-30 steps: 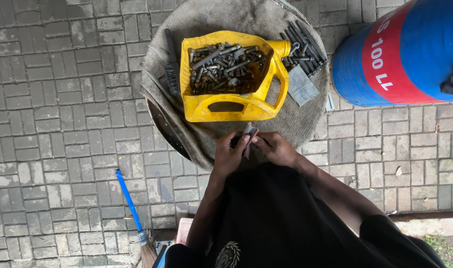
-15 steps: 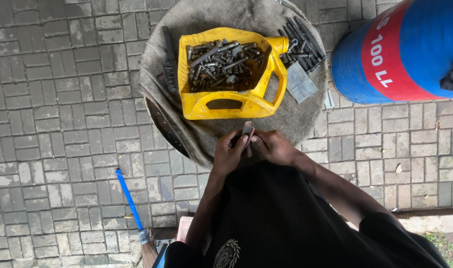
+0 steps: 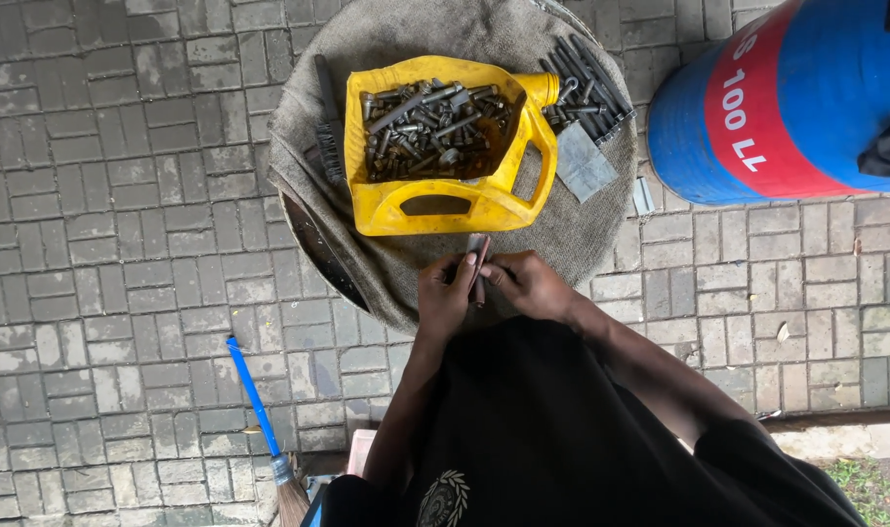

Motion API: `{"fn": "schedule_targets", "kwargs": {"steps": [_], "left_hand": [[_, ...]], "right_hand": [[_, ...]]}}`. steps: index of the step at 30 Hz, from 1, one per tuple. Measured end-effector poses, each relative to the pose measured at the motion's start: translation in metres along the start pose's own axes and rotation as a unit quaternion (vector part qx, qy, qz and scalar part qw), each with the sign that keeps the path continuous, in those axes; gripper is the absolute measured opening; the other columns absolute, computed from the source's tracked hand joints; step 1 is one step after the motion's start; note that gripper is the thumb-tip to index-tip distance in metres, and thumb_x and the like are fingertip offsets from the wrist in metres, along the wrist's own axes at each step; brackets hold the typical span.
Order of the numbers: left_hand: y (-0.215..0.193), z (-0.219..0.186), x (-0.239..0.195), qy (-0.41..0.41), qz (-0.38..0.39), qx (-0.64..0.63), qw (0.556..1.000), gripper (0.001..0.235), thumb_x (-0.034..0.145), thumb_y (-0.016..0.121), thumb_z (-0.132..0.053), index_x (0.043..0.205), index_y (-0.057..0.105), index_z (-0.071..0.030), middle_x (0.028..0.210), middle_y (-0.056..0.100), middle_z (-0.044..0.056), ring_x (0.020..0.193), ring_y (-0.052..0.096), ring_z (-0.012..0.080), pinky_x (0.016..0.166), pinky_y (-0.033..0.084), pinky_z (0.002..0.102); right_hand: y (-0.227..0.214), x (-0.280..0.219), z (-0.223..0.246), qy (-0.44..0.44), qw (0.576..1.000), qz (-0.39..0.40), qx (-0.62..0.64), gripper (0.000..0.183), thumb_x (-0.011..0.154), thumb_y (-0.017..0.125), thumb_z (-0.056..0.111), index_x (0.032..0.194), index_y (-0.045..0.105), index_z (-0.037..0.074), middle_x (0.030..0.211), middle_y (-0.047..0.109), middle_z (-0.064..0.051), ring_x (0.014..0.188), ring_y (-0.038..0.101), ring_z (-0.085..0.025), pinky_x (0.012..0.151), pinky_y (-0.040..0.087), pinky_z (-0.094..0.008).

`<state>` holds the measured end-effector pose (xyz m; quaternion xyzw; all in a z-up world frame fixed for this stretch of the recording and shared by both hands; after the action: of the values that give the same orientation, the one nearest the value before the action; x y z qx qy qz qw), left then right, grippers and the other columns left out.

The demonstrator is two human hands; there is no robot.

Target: The person cleans metal bolts and nuts using a wire brush and sandpaper. They pick fasteners from a yellow container, scrub them with the brush, and occasionally rub them with sandpaper before placing them back into the container.

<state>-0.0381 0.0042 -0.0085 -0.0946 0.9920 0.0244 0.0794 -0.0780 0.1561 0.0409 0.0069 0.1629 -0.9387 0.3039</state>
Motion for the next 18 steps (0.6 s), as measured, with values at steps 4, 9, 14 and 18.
{"fn": "schedule_targets", "kwargs": {"steps": [4, 9, 14, 18], "left_hand": [[-0.002, 0.01, 0.001, -0.006, 0.029, 0.074, 0.997, 0.028, 0.102, 0.068, -0.023, 0.084, 0.077, -0.003, 0.058, 0.066, 0.016, 0.052, 0.063, 0.021, 0.052, 0.047, 0.033], [0.001, -0.005, -0.006, 0.001, 0.06, 0.034, 0.998, 0.022, 0.104, 0.063, -0.014, 0.092, 0.075, -0.001, 0.055, 0.066, 0.013, 0.049, 0.065, 0.0207, 0.053, 0.051, 0.031], [0.002, -0.01, -0.022, 0.04, 0.061, 0.032, 0.997, 0.012, 0.101, 0.064, -0.008, 0.104, 0.073, 0.0, 0.061, 0.066, 0.017, 0.059, 0.065, 0.0194, 0.059, 0.051, 0.034], [0.001, -0.018, -0.034, 0.073, 0.05, 0.029, 0.996, 0.011, 0.1, 0.066, -0.006, 0.106, 0.072, 0.001, 0.067, 0.067, 0.017, 0.062, 0.068, 0.0236, 0.063, 0.052, 0.034]], "right_hand": [[0.021, -0.009, -0.048, -0.168, 0.924, -0.003, -0.343, 0.012, 0.096, 0.07, 0.018, 0.095, 0.072, 0.006, 0.078, 0.073, -0.014, 0.073, 0.074, -0.029, 0.066, 0.062, -0.04], [0.004, 0.0, -0.008, -0.056, 0.989, 0.056, -0.126, 0.027, 0.102, 0.061, 0.015, 0.078, 0.059, 0.003, 0.054, 0.056, -0.014, 0.048, 0.059, -0.03, 0.053, 0.052, -0.037], [0.01, -0.015, -0.053, 0.179, 0.931, 0.131, 0.291, 0.041, 0.11, 0.051, 0.022, 0.073, 0.055, 0.004, 0.054, 0.043, 0.0, 0.05, 0.043, -0.013, 0.06, 0.051, -0.035], [0.013, -0.023, -0.035, 0.203, 0.889, 0.135, 0.388, 0.045, 0.11, 0.052, 0.026, 0.071, 0.054, 0.005, 0.052, 0.034, 0.003, 0.048, 0.03, -0.007, 0.061, 0.048, -0.03]]}}
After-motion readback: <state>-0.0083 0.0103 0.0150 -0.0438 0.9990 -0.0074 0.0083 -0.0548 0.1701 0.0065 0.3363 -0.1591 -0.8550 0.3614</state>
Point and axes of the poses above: each hand's wrist, its own x-axis towards the middle knuckle, its own y-axis out of the palm, z = x × y, the point moved 4 cm from there along x, towards the middle knuckle
